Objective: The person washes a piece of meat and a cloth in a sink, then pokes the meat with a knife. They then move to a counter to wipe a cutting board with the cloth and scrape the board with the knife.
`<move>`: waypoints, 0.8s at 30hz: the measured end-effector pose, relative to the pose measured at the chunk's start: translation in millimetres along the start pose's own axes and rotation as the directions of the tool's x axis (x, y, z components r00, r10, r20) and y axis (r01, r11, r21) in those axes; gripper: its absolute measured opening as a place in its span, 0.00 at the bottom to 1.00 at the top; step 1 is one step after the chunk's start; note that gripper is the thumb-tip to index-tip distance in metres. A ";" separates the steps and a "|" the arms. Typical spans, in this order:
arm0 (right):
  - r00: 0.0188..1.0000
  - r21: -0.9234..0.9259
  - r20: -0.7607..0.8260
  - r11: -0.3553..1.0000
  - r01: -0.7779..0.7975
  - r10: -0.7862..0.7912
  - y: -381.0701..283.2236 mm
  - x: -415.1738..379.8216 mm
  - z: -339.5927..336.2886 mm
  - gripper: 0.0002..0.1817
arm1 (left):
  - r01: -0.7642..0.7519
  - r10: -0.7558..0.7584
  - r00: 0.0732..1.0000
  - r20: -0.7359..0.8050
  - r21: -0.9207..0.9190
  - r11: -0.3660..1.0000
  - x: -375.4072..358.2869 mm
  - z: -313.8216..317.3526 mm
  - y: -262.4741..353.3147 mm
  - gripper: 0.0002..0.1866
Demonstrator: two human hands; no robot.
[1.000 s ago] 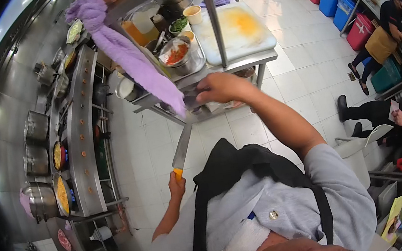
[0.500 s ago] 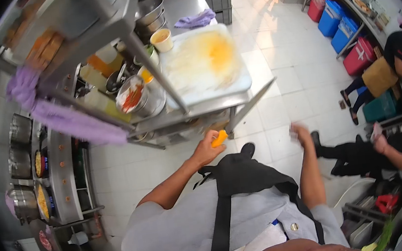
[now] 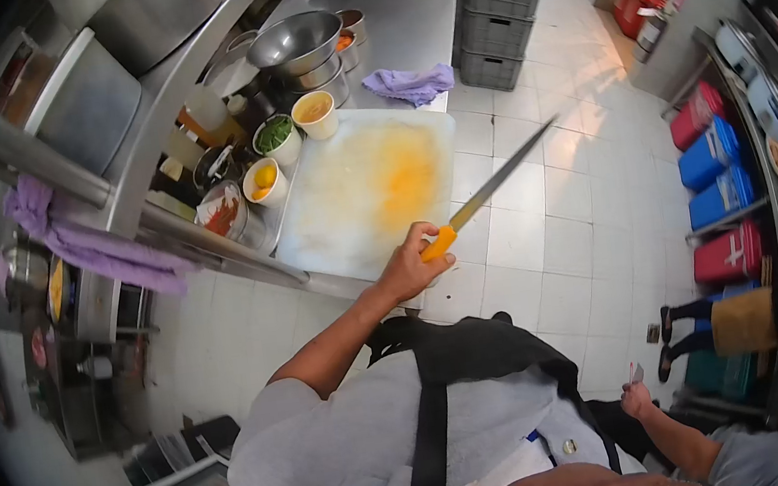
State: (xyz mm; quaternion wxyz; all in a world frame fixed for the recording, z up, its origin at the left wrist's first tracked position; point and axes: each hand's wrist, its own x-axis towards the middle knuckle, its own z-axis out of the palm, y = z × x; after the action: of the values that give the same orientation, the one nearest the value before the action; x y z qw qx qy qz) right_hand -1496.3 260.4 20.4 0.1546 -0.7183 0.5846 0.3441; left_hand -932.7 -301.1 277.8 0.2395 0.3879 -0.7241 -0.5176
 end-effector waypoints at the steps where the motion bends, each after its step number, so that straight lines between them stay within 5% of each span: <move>1: 0.999 -0.038 -0.032 0.999 -0.001 0.000 38.4 17.1 -5.1 0.08 | 0.050 -0.052 0.997 -0.049 -0.028 0.998 5.0 6.5 5.0 0.28; 2: 0.998 -0.076 -0.064 0.997 -0.005 0.000 83.1 35.1 24.9 0.07 | 0.086 -0.088 0.992 -0.086 -0.033 0.996 8.8 15.2 1.2 0.29; 3: 0.995 -0.113 -0.097 0.994 -0.012 0.001 101.3 41.6 -32.0 0.07 | 0.089 -0.093 0.988 -0.120 -0.035 0.995 9.1 24.2 6.4 0.29; 4: 0.828 0.353 -0.182 0.821 -0.448 0.530 101.5 32.1 -85.0 0.14 | 0.126 -0.130 0.978 -0.162 -0.034 0.991 8.5 30.1 11.7 0.28; 5: 0.858 0.737 -0.029 0.591 -0.328 0.513 95.9 172.1 -93.8 0.13 | 0.162 -0.165 0.966 -0.198 -0.031 0.986 7.4 32.8 15.9 0.28; 6: 0.867 0.988 0.128 0.017 -0.155 0.482 93.6 305.9 -94.2 0.13 | 0.165 -0.166 0.961 -0.221 -0.022 0.986 5.6 33.8 19.9 0.28; 7: 0.854 0.900 0.278 -0.430 -0.072 0.439 88.0 424.5 -109.5 0.14 | 0.207 -0.215 0.938 -0.272 -0.060 0.977 1.9 36.5 18.9 0.27; 9: 0.878 0.971 0.174 -0.224 -0.079 0.445 145.1 390.3 -286.4 0.19 | 0.274 -0.312 0.880 -0.357 -0.155 0.949 -4.8 42.6 17.6 0.25; 13: 0.909 0.968 -0.147 -0.132 0.213 0.390 165.8 432.6 -464.9 0.19 | 0.258 -0.404 0.820 -0.405 -0.367 0.894 -24.0 37.9 8.5 0.23; 15: 0.928 0.948 -0.191 -0.185 0.258 0.320 146.1 454.8 -521.3 0.20 | 0.187 -0.150 0.736 -0.660 -0.015 0.982 -25.7 38.2 -28.0 0.21; 16: 0.928 0.943 -0.233 -0.165 0.289 0.292 132.4 468.2 -545.1 0.20 | 0.184 -0.149 0.731 -0.666 -0.018 0.983 -27.6 35.3 -26.0 0.21; 19: 0.895 0.912 -0.400 -0.013 0.410 0.200 89.9 501.4 -621.0 0.22 | 0.297 -0.446 0.598 -0.666 -0.333 0.895 -40.0 38.9 -18.1 0.21; 22: 0.692 0.673 -0.707 0.439 0.595 0.147 68.1 575.9 -688.5 0.32 | 0.298 -0.506 0.423 -0.751 -0.412 0.861 -54.2 44.5 -14.3 0.23; 23: 0.653 0.649 -0.746 0.365 0.668 0.130 53.9 551.5 -726.7 0.32 | 0.280 -0.526 0.375 -0.763 -0.448 0.849 -58.3 42.7 -8.4 0.24; 24: 0.542 0.521 -0.836 0.434 0.735 0.085 45.9 574.4 -747.6 0.32 | 0.292 -0.550 0.333 -0.766 -0.471 0.832 -62.5 42.8 -5.6 0.24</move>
State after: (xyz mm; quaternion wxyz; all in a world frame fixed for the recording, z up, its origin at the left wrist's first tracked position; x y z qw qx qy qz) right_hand -1259.4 -640.0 175.8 0.2890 -0.7271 0.5014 -0.3693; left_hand -926.5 -227.3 261.1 0.4797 0.7385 -0.2946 -0.3710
